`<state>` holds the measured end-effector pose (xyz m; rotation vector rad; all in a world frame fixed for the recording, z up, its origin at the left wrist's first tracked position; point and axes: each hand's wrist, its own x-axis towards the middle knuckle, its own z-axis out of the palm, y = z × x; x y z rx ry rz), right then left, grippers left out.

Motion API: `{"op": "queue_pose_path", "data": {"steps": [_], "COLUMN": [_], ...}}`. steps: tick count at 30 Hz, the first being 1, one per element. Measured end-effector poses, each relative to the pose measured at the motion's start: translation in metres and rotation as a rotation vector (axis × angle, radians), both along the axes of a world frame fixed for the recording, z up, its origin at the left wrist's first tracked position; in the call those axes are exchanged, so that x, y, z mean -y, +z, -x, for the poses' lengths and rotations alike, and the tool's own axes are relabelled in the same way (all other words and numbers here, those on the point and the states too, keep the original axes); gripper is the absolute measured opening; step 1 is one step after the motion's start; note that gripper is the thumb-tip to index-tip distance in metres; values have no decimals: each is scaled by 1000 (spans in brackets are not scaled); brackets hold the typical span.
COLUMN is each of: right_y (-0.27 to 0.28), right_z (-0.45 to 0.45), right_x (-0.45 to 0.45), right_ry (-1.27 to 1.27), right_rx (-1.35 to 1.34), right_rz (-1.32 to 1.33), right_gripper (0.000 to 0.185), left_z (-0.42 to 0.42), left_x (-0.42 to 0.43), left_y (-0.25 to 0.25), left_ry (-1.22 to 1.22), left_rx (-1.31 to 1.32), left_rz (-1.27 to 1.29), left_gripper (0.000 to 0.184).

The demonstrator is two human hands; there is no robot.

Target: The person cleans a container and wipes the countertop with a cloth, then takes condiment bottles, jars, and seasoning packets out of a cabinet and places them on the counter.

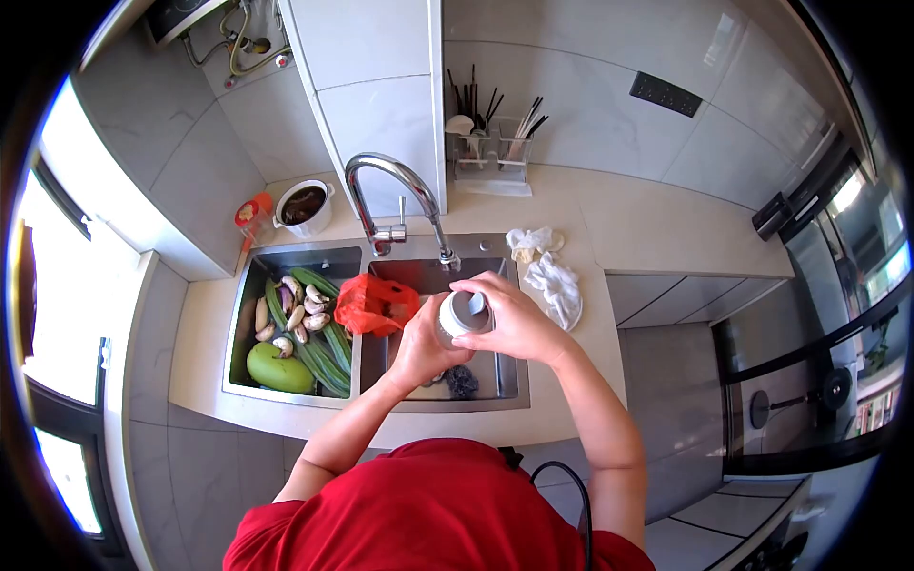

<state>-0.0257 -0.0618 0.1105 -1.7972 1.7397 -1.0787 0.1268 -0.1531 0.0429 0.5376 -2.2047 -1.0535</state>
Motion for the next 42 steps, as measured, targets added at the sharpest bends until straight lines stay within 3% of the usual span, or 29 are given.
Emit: {"op": "queue_pose_path", "data": {"steps": [3,5,7,9,11,14,23,27,31,32,33,35,36,37,39,42], "right_y": [-10,-27,-41,-44,-35,-20,-31,-44,-63,-61,-57,-48,-48,-59,-87,-105], "right_z": [-13,-26,-32,-34,-30,-21,-30,-39,-32,-27,-27,-28,-13,-7,-2,1], "right_x": [3,7,10,10,2,-2,-9,-7,-9,-12,-14,-17,-23,-24,-29,-43], "right_ry": [-5,-180,-212,-194,-189,-78,-83,-153,-84,-8,-13,-99,-76,-85,4,-98], "right_rx": [6,-78,-81,277,280,-261,-200,-306,-267,-288,-289,311,239,236,328,312], "right_rz": [75,247,252,361,396,405,386,409,351,348,349,480,346,352,166,57], "right_gripper": [63,62,65,68,61,32,30,30,35,49,49,70,94,94,100,99], "left_z": [1,2,1,-1,-4,-2,-7,-1,5,6,6,6,4,5,9,25], "left_x": [0,-1,2,2,-1,-2,-9,-15,-10,-6,-3,5,6,4,0,-9], "left_y": [-8,-15,-19,-16,-5,-7,-5,-26,-48,-47,-43,-38,-34,-35,-36,-33], "left_ry": [16,126,154,183,145,97,35,56,38,-2,-7,-133,-178,-189,-283,-413], "left_rx": [-36,-62,-52,-42,-36,-70,-4,-41,-65,-97,-97,-209,-165,-163,-191,-58], "left_rz": [6,78,109,140,85,49,-51,-85,-115,-183,-182,-360,-449,-445,-768,-830], "left_gripper": [70,68,67,66,64,63,65,60,63,63,63,65,74,74,82,87]}}
